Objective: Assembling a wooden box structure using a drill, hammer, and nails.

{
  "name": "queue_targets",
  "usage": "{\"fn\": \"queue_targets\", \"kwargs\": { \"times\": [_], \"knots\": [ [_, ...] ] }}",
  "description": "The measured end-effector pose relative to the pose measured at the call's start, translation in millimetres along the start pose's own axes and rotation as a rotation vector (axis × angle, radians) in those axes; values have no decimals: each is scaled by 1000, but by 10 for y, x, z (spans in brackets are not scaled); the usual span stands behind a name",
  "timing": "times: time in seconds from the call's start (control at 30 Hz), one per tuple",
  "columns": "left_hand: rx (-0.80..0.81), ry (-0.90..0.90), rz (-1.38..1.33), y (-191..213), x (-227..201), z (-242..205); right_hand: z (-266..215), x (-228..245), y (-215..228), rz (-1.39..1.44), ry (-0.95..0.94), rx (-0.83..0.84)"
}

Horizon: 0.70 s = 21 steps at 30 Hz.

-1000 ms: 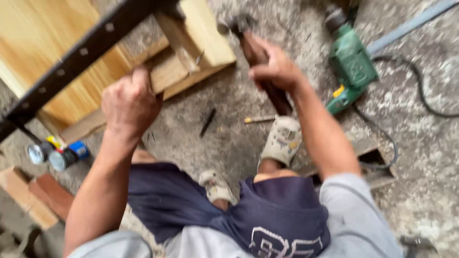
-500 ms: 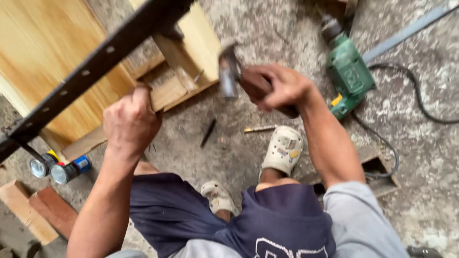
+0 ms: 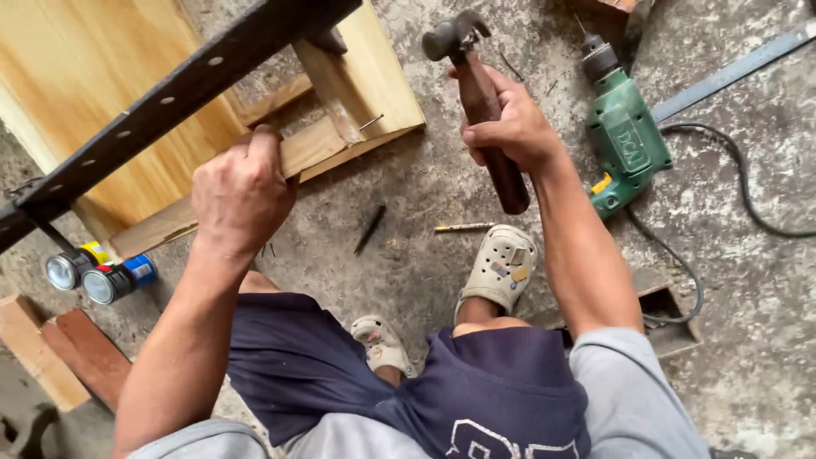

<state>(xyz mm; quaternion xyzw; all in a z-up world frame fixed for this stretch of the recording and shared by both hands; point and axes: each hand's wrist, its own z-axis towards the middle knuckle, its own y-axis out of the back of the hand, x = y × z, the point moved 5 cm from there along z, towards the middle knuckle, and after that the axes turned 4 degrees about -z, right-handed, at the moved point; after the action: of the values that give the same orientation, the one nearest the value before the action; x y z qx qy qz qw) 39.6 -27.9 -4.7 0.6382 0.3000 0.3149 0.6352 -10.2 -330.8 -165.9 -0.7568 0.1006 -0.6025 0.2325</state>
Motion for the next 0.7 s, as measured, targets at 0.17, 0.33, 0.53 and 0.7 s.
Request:
{"fn": "queue_targets", "kwargs": {
  "times": [0.17, 0.33, 0.53, 0.7],
  "knots": [
    [-40, -31, -35, 59, -75, 8, -286, -146, -345, -38, 10, 51],
    [-83, -6, -19, 93, -54, 12, -313, -2, -387, 85, 71, -93],
    [-78, -42, -54, 92, -136, -20, -564, -145, -404, -415, -73, 84],
    [-99, -18, -20, 50, -39, 18, -381, 74, -253, -145, -29, -233]
  ]
}}
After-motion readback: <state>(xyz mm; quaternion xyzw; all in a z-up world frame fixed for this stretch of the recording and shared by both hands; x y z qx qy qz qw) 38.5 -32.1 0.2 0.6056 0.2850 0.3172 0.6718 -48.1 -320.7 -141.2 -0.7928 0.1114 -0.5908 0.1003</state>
